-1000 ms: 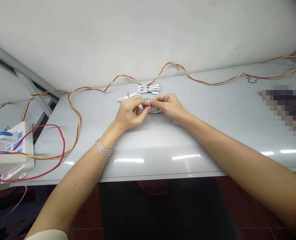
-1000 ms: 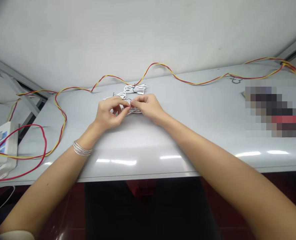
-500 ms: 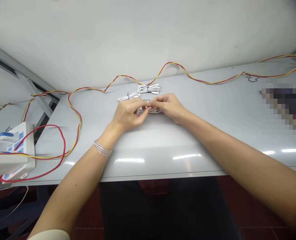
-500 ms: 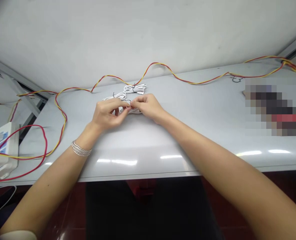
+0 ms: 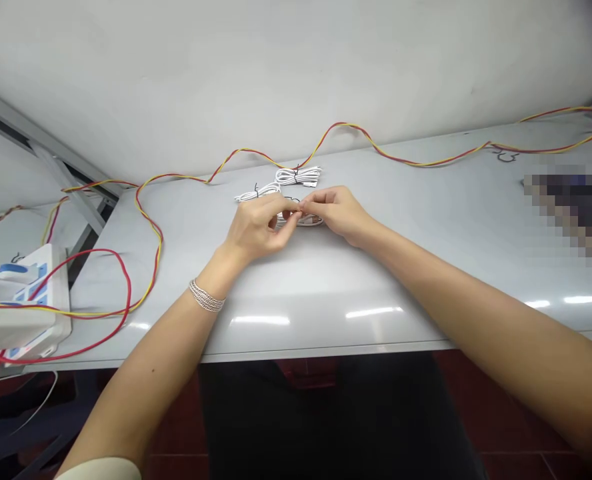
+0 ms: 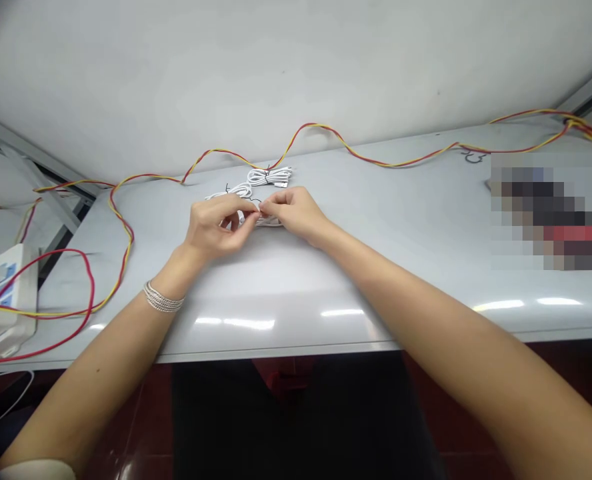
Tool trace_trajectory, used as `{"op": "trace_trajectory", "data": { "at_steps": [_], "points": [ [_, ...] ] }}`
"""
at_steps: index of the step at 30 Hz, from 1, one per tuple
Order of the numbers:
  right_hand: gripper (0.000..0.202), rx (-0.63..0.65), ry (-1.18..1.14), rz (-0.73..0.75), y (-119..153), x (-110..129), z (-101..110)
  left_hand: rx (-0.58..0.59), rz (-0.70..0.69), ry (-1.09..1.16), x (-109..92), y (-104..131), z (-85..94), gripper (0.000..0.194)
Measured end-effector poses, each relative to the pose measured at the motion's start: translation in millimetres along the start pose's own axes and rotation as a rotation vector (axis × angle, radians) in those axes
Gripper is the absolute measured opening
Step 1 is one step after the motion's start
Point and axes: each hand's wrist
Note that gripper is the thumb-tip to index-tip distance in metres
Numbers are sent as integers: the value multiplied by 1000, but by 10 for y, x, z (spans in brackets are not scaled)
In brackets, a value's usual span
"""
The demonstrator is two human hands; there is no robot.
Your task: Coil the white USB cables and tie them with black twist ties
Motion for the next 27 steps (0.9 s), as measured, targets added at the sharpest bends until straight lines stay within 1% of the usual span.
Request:
{"op": "trace_trajectory", "data": {
  "at_steps": [2, 6, 9, 12, 15, 18, 20, 23, 27],
  "points": [
    [15, -17, 3, 17, -12, -31, 2, -9, 50, 48, -11, -3, -12, 3],
    [22, -84, 59, 125, -28, -92, -13, -2, 251, 215, -56, -14, -19, 6],
    [22, -169, 198, 260, -22, -104, -49, -12, 409, 328, -92, -36, -6, 10],
    [15, -254, 375, 400, -1, -98, -86, -30, 549, 444, -117, -67, 11, 16],
    [13, -289, 497, 500, 20, -93, -106, -21, 658, 611, -128, -95, 26, 20],
    [13, -307, 573, 576, 34, -86, -116, -34, 731, 766, -134, -118, 38, 20],
    [13, -324, 636, 603, 42, -80, -121, -62, 769, 832, -141, -133, 45, 17],
    [13, -335, 771, 598, 52, -79, -128, -93, 843, 905, -156, -160, 56, 14],
    [13, -286, 887, 582, 58, -95, -135, -117, 942, 971, -166, -191, 64, 15]
  ]
}}
Point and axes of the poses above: each hand's wrist, its own y-axis away from the middle knuckle, its own z-axis out of the back of the hand, x = y × z, and after that the axes turned 15 degrees about x, right-handed
